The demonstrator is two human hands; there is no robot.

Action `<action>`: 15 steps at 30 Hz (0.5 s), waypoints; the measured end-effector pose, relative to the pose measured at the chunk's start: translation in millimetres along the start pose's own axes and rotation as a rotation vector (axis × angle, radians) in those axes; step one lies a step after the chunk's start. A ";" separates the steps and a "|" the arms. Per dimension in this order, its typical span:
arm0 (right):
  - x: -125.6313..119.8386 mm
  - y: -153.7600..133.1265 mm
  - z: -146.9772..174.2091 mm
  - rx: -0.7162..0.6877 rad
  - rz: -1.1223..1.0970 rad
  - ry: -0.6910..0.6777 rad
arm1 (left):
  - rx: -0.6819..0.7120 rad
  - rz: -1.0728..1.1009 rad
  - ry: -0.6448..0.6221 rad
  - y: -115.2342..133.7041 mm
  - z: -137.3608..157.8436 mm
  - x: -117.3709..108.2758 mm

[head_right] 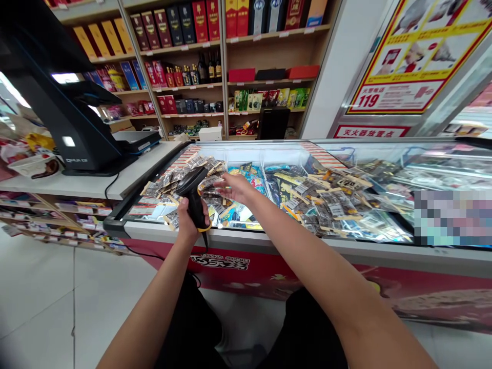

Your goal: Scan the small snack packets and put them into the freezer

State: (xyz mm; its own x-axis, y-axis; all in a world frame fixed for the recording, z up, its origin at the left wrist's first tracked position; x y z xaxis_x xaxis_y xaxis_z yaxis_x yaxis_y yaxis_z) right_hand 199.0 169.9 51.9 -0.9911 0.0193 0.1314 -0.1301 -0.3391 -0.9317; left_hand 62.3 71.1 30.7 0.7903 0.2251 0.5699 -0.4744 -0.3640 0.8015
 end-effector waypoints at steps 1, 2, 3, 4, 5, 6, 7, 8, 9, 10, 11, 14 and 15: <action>-2.6 -2.8 0.8 -0.022 0.027 -0.001 | -0.004 -0.007 0.001 0.0 0.2 0.2; -8.2 -8.6 1.2 -0.078 0.089 0.012 | -0.009 -0.016 0.002 -0.1 0.4 0.3; -16.8 -16.9 1.4 -0.160 0.179 0.039 | -0.016 -0.025 0.002 -0.6 0.5 0.3; -28.2 -26.3 1.6 -0.249 0.287 0.077 | -0.022 -0.034 0.002 -1.1 0.6 0.1; -43.1 -36.0 1.4 -0.329 0.396 0.127 | -0.028 -0.042 0.000 -1.6 0.7 -0.1; -61.3 -45.3 0.9 -0.391 0.482 0.184 | -0.034 -0.046 -0.003 -2.0 0.7 -0.3; -83.4 -54.8 0.1 -0.446 0.559 0.257 | -0.042 -0.048 -0.008 -2.5 0.8 -0.3; -108.1 -63.5 -0.8 -0.485 0.620 0.333 | -0.050 -0.047 -0.017 -2.8 1.0 0.0; -134.0 -72.7 -1.0 -0.537 0.688 0.417 | -0.059 -0.046 -0.029 -2.9 1.3 0.5; -158.7 -85.3 2.1 -0.647 0.913 0.557 | -0.064 -0.046 -0.042 -2.7 1.7 1.1; -180.1 -93.4 3.7 -0.711 1.132 0.659 | -0.065 -0.047 -0.054 -2.1 2.0 1.6; -235.5 -95.0 -1.9 -0.623 1.526 0.767 | -0.031 -0.050 -0.080 1.6 2.6 1.8; -249.5 -89.1 -6.1 -0.530 1.594 0.739 | -0.019 -0.054 -0.089 2.5 2.6 1.7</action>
State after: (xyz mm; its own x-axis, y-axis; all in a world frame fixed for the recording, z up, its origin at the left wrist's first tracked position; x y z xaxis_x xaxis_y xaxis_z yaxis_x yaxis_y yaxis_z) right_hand 457.8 201.0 100.1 0.0462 0.4257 -0.9037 0.9881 -0.1524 -0.0213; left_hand 63.4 68.3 33.2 0.8459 0.1623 0.5081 -0.4367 -0.3364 0.8343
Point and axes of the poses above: each hand's wrist, its own z-axis away from the middle knuckle, its own x-axis out of the palm, y = z × x, the point moved 8 cm from there along -z, towards the middle knuckle, and after that the axes turned 13 degrees about y, right-handed, at the moved point
